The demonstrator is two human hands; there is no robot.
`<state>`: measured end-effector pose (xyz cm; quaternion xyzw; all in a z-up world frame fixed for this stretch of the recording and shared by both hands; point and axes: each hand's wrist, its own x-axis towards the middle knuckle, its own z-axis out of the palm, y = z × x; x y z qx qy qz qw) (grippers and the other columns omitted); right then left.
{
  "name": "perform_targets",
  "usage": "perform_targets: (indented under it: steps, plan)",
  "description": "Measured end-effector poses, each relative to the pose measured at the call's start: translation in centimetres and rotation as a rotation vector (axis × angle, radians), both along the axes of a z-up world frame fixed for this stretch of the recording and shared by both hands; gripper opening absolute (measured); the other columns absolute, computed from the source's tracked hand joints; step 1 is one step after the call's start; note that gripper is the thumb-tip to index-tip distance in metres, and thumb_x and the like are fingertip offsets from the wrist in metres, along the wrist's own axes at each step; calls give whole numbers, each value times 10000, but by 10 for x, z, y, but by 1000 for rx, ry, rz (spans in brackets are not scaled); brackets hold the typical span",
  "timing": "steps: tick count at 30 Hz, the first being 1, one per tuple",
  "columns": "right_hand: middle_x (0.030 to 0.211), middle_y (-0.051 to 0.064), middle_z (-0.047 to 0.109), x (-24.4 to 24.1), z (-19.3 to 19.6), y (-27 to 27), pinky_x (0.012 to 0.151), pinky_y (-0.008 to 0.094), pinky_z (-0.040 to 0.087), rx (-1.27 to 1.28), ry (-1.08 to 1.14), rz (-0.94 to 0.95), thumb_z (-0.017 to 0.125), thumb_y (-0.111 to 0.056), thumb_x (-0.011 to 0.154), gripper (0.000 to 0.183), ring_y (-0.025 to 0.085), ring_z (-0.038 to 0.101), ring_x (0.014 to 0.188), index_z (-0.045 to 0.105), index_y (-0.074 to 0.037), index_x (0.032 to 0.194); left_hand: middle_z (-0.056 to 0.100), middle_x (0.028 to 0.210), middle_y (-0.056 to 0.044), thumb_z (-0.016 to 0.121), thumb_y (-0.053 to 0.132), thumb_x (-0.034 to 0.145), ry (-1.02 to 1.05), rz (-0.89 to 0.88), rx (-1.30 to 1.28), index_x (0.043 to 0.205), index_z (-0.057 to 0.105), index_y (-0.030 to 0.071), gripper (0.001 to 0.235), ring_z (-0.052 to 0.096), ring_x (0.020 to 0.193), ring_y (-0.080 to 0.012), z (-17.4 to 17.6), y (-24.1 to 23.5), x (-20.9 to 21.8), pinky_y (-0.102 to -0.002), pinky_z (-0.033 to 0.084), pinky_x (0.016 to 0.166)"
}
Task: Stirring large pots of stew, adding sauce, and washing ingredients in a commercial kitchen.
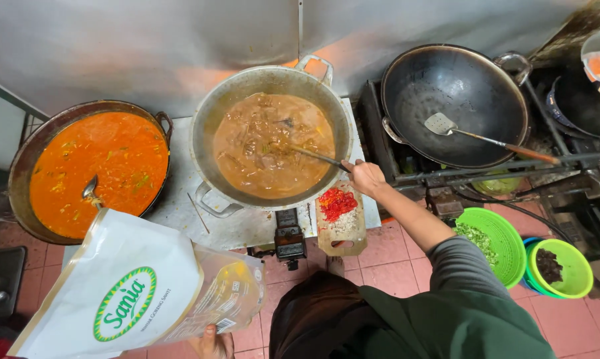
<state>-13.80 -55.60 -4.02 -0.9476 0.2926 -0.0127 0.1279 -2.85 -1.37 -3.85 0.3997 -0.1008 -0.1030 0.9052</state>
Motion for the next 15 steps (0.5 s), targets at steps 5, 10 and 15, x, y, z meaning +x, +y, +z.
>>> perform_targets:
  steps: [5, 10, 15]
  plan:
    - [874, 139, 635, -29, -13, 10, 679, 432, 555, -372, -95, 68, 620, -108, 859, 521, 319, 670, 820, 659, -175, 1374, 504, 1487, -207, 840, 179, 836, -1, -63, -16, 1603, 321, -24, 948, 550, 1336, -342, 5, 2, 9, -555, 462, 1132]
    - [835, 84, 564, -46, 16, 42, 607, 390, 515, -661, -145, 73, 593, -90, 858, 541, 269, 622, 799, 669, -158, 1390, 505, 1494, -226, 835, 174, 828, 10, -142, 21, 1603, 324, -43, 954, 548, 1345, -349, 7, 5, 20, -527, 457, 1139]
    - [836, 81, 551, -46, -5, 63, 586, 395, 508, -695, -184, -83, 595, -74, 834, 558, 271, 609, 780, 678, -186, 1374, 516, 1473, -242, 822, 132, 831, 34, -311, 45, 1600, 337, -53, 928, 556, 1315, -352, 4, -8, 33, -528, 464, 1120]
